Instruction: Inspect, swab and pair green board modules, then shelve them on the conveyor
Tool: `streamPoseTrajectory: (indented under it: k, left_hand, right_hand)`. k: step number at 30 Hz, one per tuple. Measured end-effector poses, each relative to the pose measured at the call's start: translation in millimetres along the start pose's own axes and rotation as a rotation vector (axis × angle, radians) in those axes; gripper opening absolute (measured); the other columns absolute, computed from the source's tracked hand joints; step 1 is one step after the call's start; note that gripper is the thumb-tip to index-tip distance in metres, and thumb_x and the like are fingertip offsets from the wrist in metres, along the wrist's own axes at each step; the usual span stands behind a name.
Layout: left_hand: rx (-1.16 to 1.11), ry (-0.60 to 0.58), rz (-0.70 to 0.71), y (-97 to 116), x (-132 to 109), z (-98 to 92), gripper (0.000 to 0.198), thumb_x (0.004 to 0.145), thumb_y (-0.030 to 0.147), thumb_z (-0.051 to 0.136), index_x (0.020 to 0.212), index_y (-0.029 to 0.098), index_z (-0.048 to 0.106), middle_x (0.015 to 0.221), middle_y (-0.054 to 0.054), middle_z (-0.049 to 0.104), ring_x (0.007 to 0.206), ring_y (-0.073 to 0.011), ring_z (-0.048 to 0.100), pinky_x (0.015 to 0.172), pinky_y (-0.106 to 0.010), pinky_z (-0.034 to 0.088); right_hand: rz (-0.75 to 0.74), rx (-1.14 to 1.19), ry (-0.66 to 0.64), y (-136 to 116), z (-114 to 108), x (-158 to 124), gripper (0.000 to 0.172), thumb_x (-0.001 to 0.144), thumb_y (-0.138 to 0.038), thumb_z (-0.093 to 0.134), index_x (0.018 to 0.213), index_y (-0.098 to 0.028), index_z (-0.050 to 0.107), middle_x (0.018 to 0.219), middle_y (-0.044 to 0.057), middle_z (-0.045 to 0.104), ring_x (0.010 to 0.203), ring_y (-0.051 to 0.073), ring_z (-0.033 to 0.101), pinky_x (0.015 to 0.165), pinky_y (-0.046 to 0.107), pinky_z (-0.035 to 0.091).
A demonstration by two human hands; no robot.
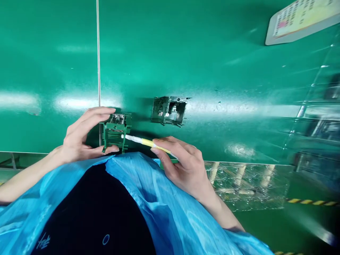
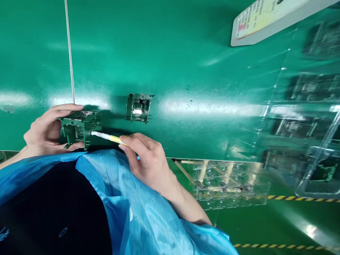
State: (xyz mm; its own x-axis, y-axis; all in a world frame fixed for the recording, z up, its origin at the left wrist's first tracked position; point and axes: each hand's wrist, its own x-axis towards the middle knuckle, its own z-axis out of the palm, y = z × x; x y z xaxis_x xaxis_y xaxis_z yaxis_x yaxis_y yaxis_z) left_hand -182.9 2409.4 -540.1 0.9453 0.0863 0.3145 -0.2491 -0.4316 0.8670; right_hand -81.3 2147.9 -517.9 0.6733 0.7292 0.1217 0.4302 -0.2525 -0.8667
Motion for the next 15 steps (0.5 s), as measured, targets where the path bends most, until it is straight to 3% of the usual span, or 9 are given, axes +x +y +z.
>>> streamPoseTrajectory:
  k: [5,9,12,15]
  left_hand:
    - [0.019,-0.03,-0.007,8.1,-0.9,1.8,0.088,0.062,0.027,0.095,0.141,0.03,0.057,0.134,-0.012,0.068,0.123,-0.0344,0.065,0.1,-0.05,0.058]
    - [-0.022,-0.029,-0.025,9.4,-1.9,0.4,0.085,0.06,0.018,0.095,0.138,0.025,0.06,0.135,-0.012,0.068,0.126,-0.0328,0.063,0.104,-0.048,0.056]
    - [-0.072,0.013,-0.092,5.6,-2.7,-6.2,0.082,0.051,0.02,0.1,0.127,0.023,0.067,0.128,-0.012,0.071,0.118,-0.032,0.067,0.103,-0.049,0.057]
    - [-0.059,0.09,-0.147,0.8,-4.1,-16.5,0.084,0.044,0.028,0.103,0.121,0.023,0.07,0.119,-0.012,0.075,0.109,-0.0315,0.072,0.1,-0.051,0.059]
  right_hand:
    - [-0.096,-0.119,-0.053,-2.9,6.9,5.5,0.025,0.093,-0.007,0.059,0.109,-0.024,0.068,0.096,0.006,0.076,0.08,0.018,0.072,0.069,0.03,0.062]
    - [-0.187,-0.223,-0.071,-3.3,10.5,7.7,0.025,0.094,-0.005,0.053,0.103,-0.022,0.068,0.088,0.006,0.074,0.073,0.017,0.068,0.064,0.03,0.061]
    - [-0.15,-0.195,-0.039,1.5,2.9,2.9,0.022,0.093,-0.005,0.057,0.104,-0.022,0.066,0.089,0.007,0.074,0.073,0.017,0.069,0.063,0.028,0.06]
    - [-0.105,-0.028,-0.023,7.4,-15.9,-5.0,0.023,0.092,-0.008,0.065,0.109,-0.024,0.065,0.091,0.005,0.076,0.075,0.016,0.072,0.067,0.029,0.062]
